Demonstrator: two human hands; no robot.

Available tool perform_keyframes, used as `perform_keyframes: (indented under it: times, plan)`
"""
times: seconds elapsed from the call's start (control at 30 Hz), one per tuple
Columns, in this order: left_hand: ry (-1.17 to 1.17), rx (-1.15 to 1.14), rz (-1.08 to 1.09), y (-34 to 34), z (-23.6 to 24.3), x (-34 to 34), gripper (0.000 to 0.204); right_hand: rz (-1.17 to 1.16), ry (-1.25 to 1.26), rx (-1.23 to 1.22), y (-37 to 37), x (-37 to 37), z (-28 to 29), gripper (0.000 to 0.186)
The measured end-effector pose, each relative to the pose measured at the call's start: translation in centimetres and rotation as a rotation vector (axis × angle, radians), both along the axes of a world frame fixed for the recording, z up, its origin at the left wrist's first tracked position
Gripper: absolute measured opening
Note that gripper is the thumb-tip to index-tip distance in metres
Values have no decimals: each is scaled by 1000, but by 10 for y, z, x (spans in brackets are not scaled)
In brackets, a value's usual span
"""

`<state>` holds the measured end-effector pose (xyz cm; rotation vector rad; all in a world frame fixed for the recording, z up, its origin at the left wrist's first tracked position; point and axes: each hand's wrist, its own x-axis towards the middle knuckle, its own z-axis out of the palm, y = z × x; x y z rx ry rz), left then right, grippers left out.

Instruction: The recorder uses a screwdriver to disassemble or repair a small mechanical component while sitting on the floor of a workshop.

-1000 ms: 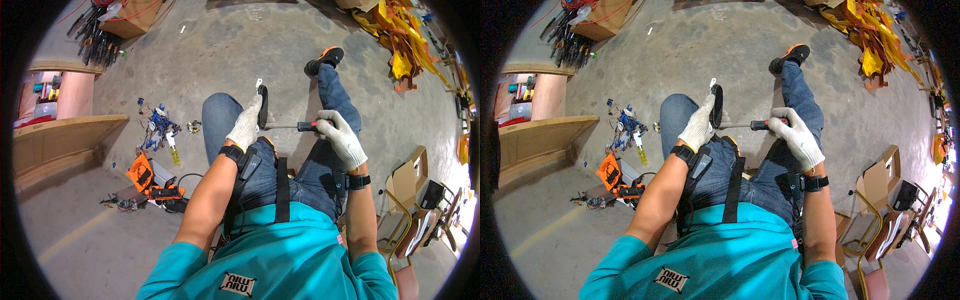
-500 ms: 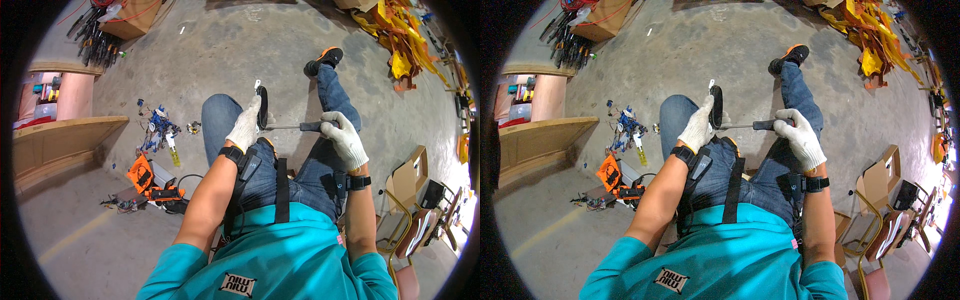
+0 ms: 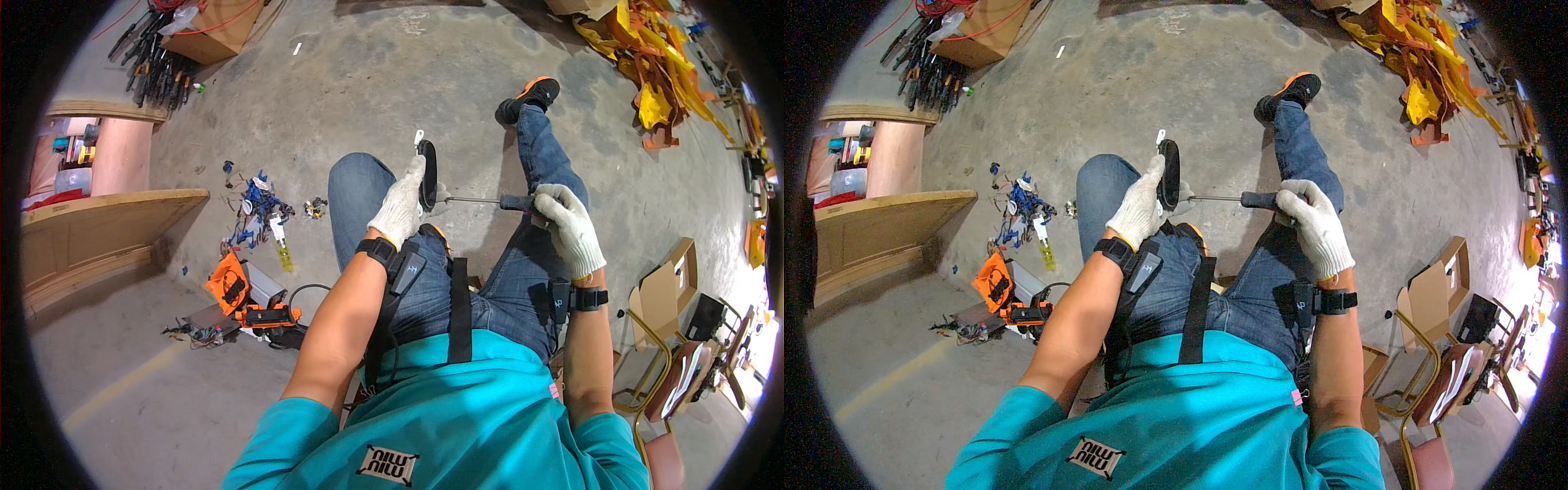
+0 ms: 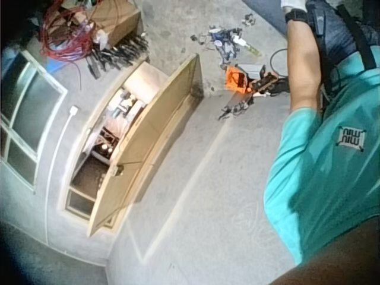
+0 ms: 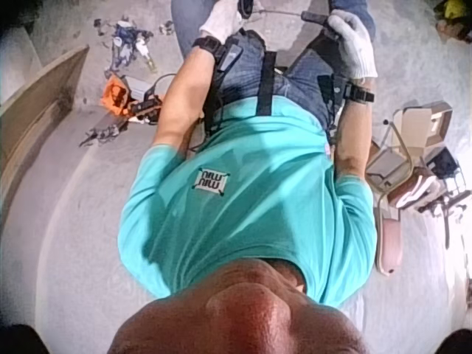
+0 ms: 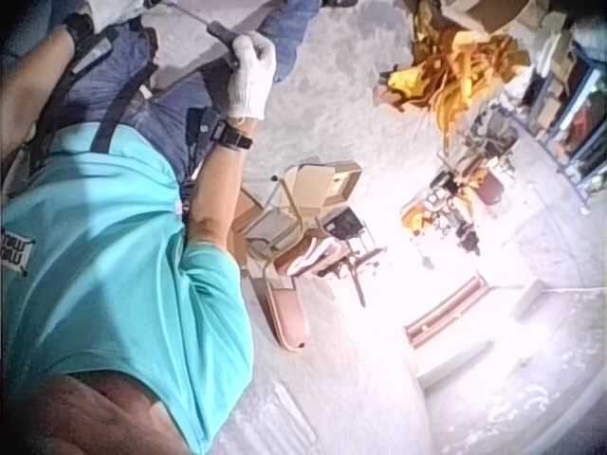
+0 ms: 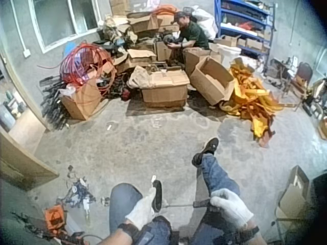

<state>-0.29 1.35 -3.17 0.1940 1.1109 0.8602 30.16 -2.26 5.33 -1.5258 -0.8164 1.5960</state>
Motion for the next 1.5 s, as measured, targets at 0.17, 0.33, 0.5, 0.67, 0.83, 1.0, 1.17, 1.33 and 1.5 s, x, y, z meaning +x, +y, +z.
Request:
perform_keyframes:
  times: [0.17, 0.33, 0.5, 0.67, 0.83, 1.0, 1.17, 1.33, 1.5]
  plan:
    - [-37, -1, 13, 0, 2, 1, 61, 13, -1, 0, 0, 0, -1, 36]
    - [-55, -34, 18, 1, -2, 0, 61, 32, -16, 4, -1, -1, -4, 36]
    - [-73, 4, 13, 0, -7, -1, 61, 40, -42, -13, -2, -1, -4, 37]
    - [-46, 13, 4, 2, -10, -1, 60, 48, -50, -21, -2, -1, -3, 36]
    - [-33, 11, 5, 2, -7, 0, 58, 35, -51, -15, -3, -1, 1, 34]
    - [-45, 7, 13, 2, -3, 1, 57, 31, -61, -22, -3, -1, 4, 33]
    - [-58, -5, 30, 2, -4, 1, 57, 33, -30, -20, -4, 1, 3, 33]
    - [-68, 10, 34, 2, -7, 0, 57, 17, -16, -19, -4, 0, 5, 31]
    - [-98, -16, 71, 1, -6, 2, 59, 13, -7, -26, -6, 1, 5, 30]
